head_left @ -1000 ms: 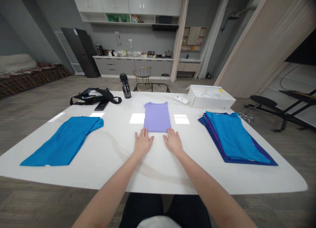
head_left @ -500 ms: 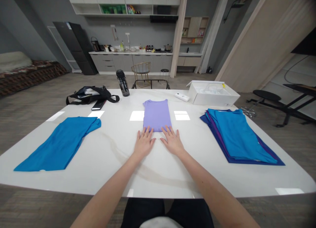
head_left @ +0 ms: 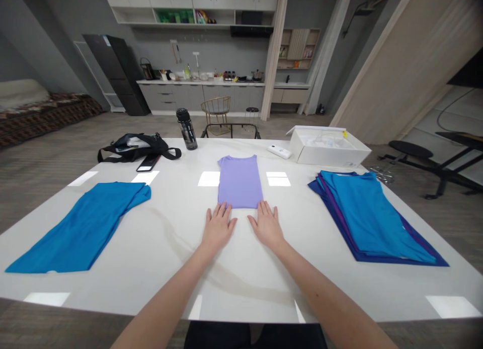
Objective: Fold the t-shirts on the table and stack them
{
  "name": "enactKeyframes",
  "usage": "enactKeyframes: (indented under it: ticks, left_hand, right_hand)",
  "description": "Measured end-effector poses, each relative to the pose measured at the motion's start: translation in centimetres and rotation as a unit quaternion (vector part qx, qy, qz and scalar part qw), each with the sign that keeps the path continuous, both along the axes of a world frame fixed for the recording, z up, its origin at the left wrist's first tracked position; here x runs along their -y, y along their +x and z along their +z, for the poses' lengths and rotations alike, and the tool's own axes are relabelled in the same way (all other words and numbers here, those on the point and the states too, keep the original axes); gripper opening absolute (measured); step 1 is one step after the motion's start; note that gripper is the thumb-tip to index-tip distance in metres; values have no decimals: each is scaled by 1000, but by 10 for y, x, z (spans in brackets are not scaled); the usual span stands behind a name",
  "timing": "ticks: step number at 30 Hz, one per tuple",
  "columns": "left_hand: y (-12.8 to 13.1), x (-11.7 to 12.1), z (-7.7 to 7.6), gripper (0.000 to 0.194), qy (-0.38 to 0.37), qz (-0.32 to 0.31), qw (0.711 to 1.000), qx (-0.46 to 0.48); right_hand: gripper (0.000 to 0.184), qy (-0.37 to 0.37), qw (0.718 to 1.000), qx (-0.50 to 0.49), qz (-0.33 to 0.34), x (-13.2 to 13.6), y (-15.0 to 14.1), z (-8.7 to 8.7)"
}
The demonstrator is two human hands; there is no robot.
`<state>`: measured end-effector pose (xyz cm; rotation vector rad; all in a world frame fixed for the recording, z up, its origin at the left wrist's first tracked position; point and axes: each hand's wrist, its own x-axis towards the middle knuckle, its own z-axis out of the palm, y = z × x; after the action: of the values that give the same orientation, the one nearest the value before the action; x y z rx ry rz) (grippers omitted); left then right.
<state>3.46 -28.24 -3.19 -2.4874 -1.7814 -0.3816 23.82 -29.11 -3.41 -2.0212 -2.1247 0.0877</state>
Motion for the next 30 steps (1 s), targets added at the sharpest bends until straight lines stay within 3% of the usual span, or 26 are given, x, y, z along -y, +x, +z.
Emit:
enactKeyframes:
  ticks: [6, 12, 21, 25, 28, 30]
  left_hand:
    - [-3, 12, 9, 52, -3, -5, 1000, 10]
    - [-12, 41, 17, 54, -10, -21, 999, 23]
    - [-20, 119, 23, 53, -26, -56, 998, 28]
    - [-25, 151, 29, 41, -27, -68, 997, 37]
    - [-28, 159, 36, 33, -32, -77, 996, 32]
    - [-26, 151, 40, 32, -35, -81, 996, 22]
  right_hand:
    - [60, 24, 1000, -10, 11, 14, 3, 6]
    - [54, 15, 999, -13, 39, 52, 10, 12]
    - [50, -2, 998, -28, 48, 129, 19, 21]
    - [43, -2, 998, -32, 55, 166, 23, 24]
    - [37, 1, 997, -40, 64, 179, 27, 30]
    - [35, 8, 996, -49, 70, 173, 27, 35]
